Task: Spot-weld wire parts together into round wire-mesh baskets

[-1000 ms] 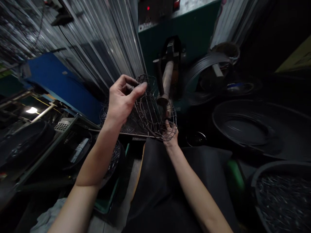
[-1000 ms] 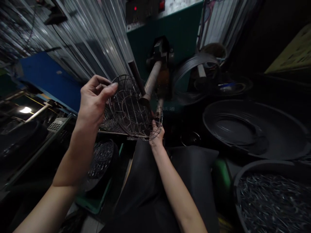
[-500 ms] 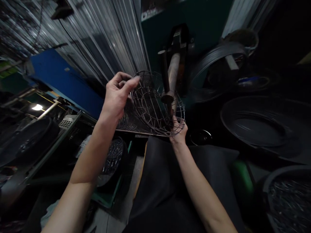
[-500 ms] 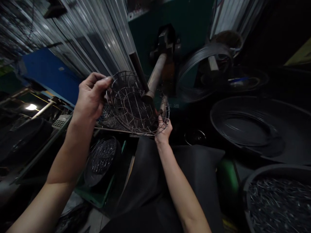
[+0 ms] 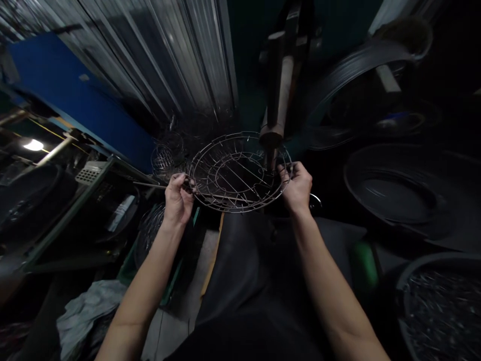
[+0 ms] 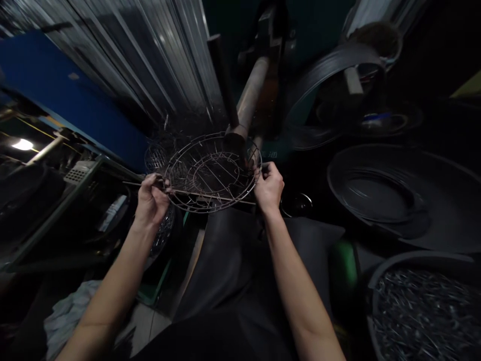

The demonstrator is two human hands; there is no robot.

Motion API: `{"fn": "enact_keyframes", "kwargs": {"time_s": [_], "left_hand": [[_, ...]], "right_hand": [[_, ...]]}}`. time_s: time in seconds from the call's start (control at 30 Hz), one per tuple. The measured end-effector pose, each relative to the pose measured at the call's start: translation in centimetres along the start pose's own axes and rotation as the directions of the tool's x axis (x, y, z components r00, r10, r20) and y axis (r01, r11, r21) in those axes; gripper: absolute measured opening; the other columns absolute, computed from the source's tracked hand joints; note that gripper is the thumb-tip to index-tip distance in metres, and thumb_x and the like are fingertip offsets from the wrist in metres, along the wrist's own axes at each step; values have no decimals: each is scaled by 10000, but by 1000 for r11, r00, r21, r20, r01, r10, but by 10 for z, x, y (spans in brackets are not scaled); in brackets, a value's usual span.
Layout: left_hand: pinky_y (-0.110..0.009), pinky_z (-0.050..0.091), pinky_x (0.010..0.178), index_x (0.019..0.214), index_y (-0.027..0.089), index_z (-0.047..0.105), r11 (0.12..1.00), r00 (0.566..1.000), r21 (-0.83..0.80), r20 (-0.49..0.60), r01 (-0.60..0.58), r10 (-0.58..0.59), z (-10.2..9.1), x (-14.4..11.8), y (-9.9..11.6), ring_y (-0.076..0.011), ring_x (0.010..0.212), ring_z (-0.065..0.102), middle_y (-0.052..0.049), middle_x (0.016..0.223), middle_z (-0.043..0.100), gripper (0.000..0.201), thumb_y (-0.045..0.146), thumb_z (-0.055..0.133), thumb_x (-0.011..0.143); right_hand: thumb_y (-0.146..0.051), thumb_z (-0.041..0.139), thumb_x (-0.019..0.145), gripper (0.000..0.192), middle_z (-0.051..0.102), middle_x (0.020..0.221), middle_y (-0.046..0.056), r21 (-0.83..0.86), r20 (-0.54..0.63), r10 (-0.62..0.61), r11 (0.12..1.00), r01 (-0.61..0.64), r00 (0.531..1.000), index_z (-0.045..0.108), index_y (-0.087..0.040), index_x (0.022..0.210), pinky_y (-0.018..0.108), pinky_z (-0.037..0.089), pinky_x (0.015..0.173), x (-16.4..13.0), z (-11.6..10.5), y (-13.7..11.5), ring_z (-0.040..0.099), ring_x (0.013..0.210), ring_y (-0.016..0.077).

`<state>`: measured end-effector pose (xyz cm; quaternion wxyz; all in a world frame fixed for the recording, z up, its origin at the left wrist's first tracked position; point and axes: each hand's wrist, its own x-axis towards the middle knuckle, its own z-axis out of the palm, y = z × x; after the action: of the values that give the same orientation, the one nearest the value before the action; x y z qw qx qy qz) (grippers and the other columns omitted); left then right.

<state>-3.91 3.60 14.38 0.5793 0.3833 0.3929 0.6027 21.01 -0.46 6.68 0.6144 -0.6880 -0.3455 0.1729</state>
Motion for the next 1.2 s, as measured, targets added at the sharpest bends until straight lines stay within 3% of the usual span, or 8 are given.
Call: {"fn": "enact_keyframes", "kwargs": {"time_s": [0.1,0.3,0.53,1.2], "left_hand": [[-153,447,471,730,186,505,999,1000,-36,-7,-18,18,-2,3,-6,-68,563,535,53,643,538,373,324,799,545],[-162,438,454,728,199,493,999,998,-5,32,-53,53,4,11,2,-72,535,523,50,637,527,382,359,792,554],[-162,425,435,728,205,493,995,995,21,41,-95,95,2,17,7,-70,514,511,54,624,518,382,393,786,570],[-183,421,435,713,207,502,996,995,1,44,-88,88,1,23,3,-84,528,530,41,628,505,325,382,770,651]], "right_hand": [[-426,593,763,250,461,587,-41,-27,18,-30,999,30,999,532,-189,713,242,307,520,2,-2,0,382,534,104],[-446,582,774,267,464,604,-34,-8,3,-74,997,74,997,517,-192,727,248,328,545,-1,1,5,396,553,112],[-464,562,773,279,412,568,-49,-7,27,-51,999,52,998,501,-194,734,248,297,501,-4,7,5,347,507,104],[-441,534,800,254,414,564,-50,-33,-2,-35,999,35,999,484,-197,748,251,294,501,-7,10,3,370,496,104]]}}
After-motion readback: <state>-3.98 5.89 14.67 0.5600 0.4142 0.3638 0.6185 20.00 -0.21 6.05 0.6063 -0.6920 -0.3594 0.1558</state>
